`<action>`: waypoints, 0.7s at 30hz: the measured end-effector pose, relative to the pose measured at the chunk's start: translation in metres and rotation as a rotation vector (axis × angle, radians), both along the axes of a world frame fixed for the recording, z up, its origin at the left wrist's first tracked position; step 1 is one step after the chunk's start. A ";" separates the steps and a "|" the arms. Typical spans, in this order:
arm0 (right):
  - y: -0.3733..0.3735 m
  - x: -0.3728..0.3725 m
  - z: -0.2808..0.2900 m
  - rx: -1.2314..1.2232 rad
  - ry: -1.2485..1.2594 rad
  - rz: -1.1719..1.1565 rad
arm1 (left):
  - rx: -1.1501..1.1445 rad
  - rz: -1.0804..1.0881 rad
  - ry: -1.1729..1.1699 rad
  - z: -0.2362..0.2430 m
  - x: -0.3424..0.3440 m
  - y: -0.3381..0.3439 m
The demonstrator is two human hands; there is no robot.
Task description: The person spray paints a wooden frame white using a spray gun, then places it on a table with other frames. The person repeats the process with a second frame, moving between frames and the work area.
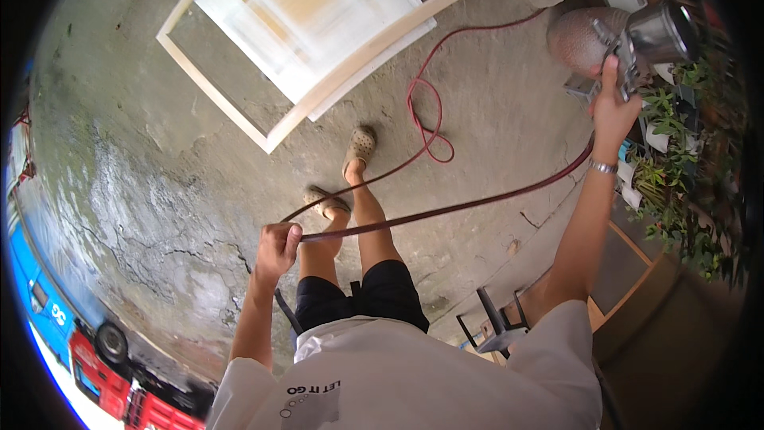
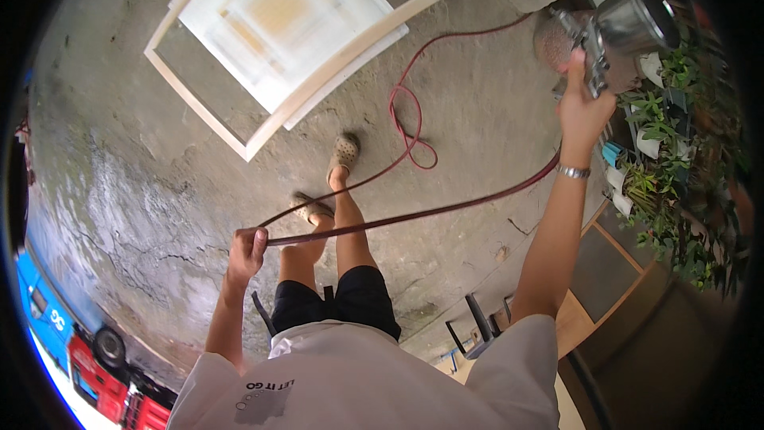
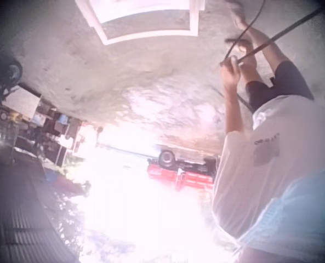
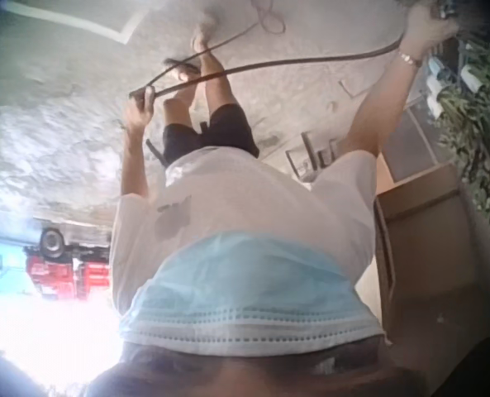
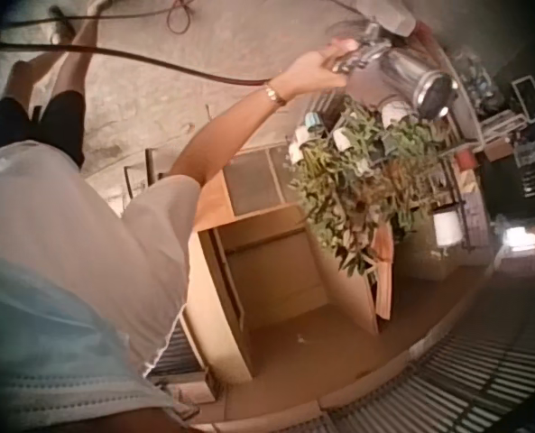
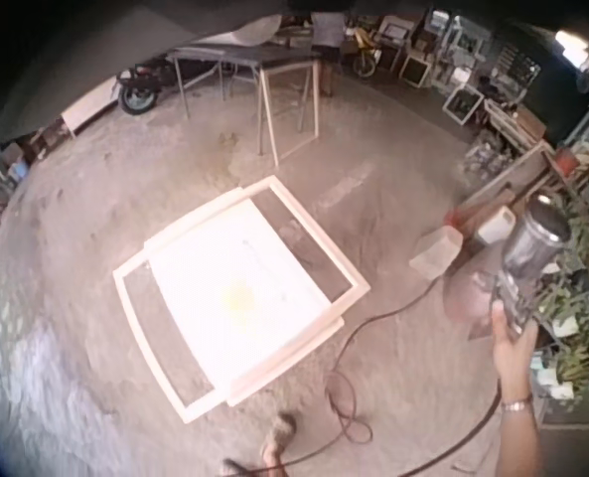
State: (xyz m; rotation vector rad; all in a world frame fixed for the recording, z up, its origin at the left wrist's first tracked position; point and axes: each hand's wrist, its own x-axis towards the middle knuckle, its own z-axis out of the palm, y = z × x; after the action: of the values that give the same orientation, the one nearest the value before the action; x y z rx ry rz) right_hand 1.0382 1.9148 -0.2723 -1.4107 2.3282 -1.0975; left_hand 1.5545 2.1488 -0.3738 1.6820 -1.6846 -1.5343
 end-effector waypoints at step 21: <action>0.000 0.017 -0.173 0.193 0.057 0.221 | 0.185 0.099 -0.139 -0.029 0.014 -0.001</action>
State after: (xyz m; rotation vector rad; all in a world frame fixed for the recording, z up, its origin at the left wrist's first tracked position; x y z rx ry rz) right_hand 1.0555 1.9152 -0.4449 -1.5948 2.1814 -0.7596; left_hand 1.5682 2.1481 -0.4028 1.9759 -1.5383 -1.6015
